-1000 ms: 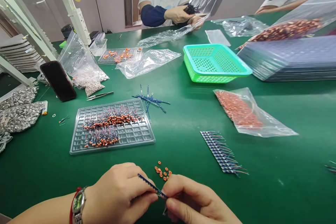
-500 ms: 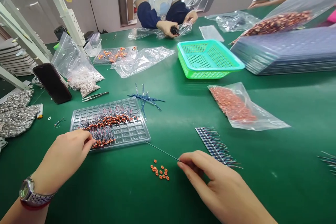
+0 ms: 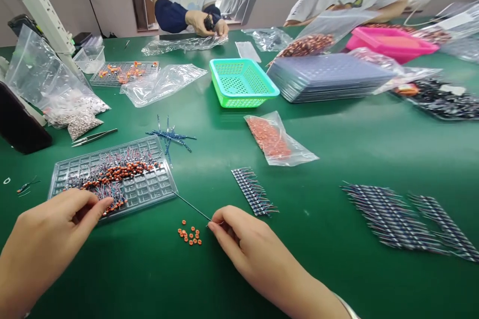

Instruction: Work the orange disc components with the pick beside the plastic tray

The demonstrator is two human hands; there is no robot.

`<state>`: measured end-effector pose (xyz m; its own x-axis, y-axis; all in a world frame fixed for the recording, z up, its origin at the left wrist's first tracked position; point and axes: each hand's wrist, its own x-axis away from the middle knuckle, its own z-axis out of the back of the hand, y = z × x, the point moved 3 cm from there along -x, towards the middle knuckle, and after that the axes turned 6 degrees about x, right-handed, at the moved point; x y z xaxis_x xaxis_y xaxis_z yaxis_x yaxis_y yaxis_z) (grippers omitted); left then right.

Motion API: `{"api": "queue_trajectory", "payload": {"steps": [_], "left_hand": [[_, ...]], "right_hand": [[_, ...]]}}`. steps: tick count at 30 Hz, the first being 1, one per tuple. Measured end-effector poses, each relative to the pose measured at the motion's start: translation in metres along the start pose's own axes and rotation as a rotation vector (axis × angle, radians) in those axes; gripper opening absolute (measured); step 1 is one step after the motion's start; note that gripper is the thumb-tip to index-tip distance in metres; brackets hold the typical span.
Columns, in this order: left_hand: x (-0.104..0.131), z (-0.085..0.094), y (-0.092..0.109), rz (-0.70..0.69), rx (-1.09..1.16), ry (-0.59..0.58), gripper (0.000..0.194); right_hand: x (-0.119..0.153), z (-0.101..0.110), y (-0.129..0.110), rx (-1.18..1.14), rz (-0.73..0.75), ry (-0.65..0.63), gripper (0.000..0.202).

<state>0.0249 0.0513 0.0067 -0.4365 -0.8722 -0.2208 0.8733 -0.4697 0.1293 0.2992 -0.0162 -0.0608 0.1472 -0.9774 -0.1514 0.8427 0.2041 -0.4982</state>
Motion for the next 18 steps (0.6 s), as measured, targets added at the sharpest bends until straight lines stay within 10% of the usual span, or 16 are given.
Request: {"api": "queue_trajectory", "payload": {"steps": [18], "left_hand": [[0.008,-0.021,0.026,-0.232,0.121,0.048,0.029]], "right_hand": [[-0.001,-0.007,-0.003,-0.023,0.068,0.013,0.019]]}}
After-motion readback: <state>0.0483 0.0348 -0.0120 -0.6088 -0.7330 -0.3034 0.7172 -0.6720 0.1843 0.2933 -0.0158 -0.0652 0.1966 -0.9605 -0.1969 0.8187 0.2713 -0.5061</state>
